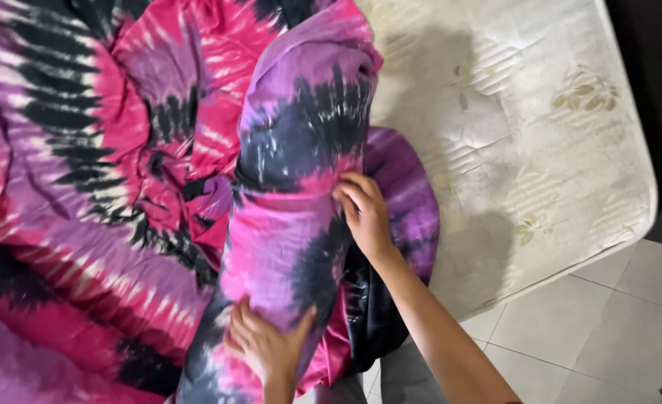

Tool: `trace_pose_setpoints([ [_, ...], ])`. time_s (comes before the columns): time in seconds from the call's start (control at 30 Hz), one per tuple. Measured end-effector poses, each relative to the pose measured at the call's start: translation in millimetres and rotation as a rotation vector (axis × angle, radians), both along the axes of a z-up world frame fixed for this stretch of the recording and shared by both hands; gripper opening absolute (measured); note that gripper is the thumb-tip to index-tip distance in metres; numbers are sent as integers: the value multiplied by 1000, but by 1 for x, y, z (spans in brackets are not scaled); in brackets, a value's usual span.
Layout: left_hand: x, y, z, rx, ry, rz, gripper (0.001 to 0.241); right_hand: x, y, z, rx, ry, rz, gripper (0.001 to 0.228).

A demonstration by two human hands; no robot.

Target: The person inserts a white pillow into a pink, black, and purple tie-dye pillowcase. They repeatedly push the pillow into the opening, adjust the fabric, and smooth the case over the pillow to ensure it is fully covered.

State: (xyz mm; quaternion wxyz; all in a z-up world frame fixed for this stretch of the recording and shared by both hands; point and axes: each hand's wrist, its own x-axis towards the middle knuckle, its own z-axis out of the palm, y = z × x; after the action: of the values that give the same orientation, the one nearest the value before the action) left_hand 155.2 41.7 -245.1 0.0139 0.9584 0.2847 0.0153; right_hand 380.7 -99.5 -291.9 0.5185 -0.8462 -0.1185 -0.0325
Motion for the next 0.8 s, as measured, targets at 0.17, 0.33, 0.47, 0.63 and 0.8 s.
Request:
trace_pose_setpoints([
  [0.17, 4, 65, -62, -268, 153, -48, 94, 22, 4, -16, 153, 71, -96, 22],
  [0.33, 21, 72, -17, -710, 96, -191, 40, 26, -24, -38, 495, 311, -23, 18],
  [0.47, 11, 57, 33, -1173, 95, -88, 18, 10, -61, -23, 605, 540, -299, 24],
  [0.63, -4, 45, 5, -1202, -77, 165, 21, 33, -64, 72, -209, -210, -23, 9],
  [0.8, 0, -15, -20, -1307, -189, 41, 63, 41, -57, -17, -493, -109, -60, 5],
])
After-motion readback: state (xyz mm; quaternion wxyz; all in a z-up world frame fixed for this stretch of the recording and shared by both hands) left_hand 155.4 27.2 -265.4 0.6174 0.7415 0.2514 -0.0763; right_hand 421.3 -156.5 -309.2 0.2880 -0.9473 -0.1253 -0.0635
